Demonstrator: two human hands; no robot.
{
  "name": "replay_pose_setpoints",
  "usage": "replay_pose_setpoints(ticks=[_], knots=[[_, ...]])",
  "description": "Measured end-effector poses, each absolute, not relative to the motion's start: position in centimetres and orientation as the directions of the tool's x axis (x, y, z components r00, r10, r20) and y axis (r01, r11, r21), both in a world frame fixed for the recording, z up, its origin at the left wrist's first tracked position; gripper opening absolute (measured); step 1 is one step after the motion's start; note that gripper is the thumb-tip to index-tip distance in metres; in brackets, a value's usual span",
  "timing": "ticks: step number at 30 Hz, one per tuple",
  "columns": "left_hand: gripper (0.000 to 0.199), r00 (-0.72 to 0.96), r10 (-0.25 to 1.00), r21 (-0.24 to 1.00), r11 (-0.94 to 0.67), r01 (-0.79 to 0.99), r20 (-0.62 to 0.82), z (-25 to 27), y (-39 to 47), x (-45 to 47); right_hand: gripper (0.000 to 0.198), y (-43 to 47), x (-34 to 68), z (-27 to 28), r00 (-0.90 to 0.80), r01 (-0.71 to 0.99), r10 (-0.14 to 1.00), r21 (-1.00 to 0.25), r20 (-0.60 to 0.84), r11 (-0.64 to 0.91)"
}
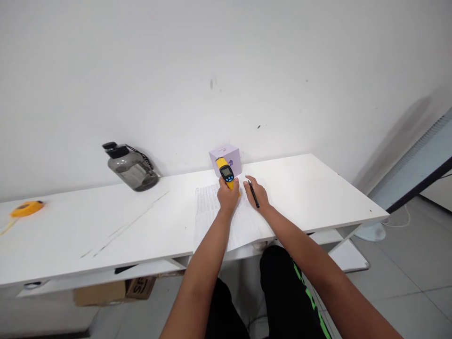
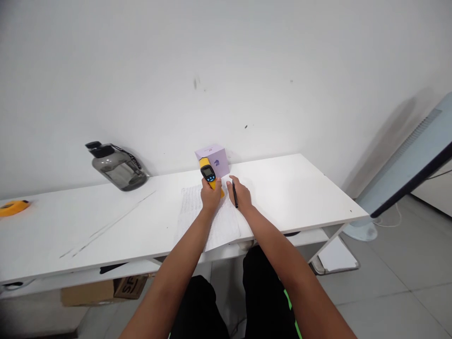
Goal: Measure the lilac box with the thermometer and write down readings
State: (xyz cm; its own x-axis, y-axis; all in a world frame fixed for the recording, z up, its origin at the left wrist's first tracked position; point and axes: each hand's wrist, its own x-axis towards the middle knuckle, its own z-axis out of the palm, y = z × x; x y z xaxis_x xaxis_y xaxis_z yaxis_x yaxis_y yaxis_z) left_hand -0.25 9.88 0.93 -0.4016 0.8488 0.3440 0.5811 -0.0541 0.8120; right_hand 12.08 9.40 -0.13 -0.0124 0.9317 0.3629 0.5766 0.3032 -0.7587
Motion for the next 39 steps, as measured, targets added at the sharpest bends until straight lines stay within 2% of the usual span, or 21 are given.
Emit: replay_pose_setpoints(ticks=[7, 13, 19, 29, 39], knots=[[0.039, -0.366, 0.870, 0.828, -0.081, 0.555, 0.330, 0.7, 10.1, -0.3, 0.039, 9.6, 11.9, -0.3, 0.022, 0.567, 0.927, -0.768, 0.375, 0.297], [0.036, -0.365, 0.875, 0.823, -0.064, 0.565, 0.318, 0.7, 10.2, -0.4, 0.025, 10.4, 11.8, -1.5, 0.058, 0.584, 0.911, -0.754, 0.408, 0.300], [0.032, -0.368, 0.875, 0.851, -0.087, 0.518, 0.313, 0.4, 10.5, -0.5, 0.025, 10.6, 11.9, -1.6, 0.088, 0.542, 0.925, -0.797, 0.370, 0.268], [0.035, -0.379, 0.880, 0.843, -0.044, 0.536, 0.286, 0.7, 10.3, -0.2, 0.053, 10.6, 12.1, -0.9, 0.336, 0.406, 0.915, -0.911, 0.221, 0.071], [0.042, -0.365, 0.886, 0.850, -0.058, 0.524, 0.285, 0.5, 10.5, -0.3, 0.074, 11.0, 12.0, -1.1, 0.423, 0.382, 0.873, -0.921, 0.243, 0.072]])
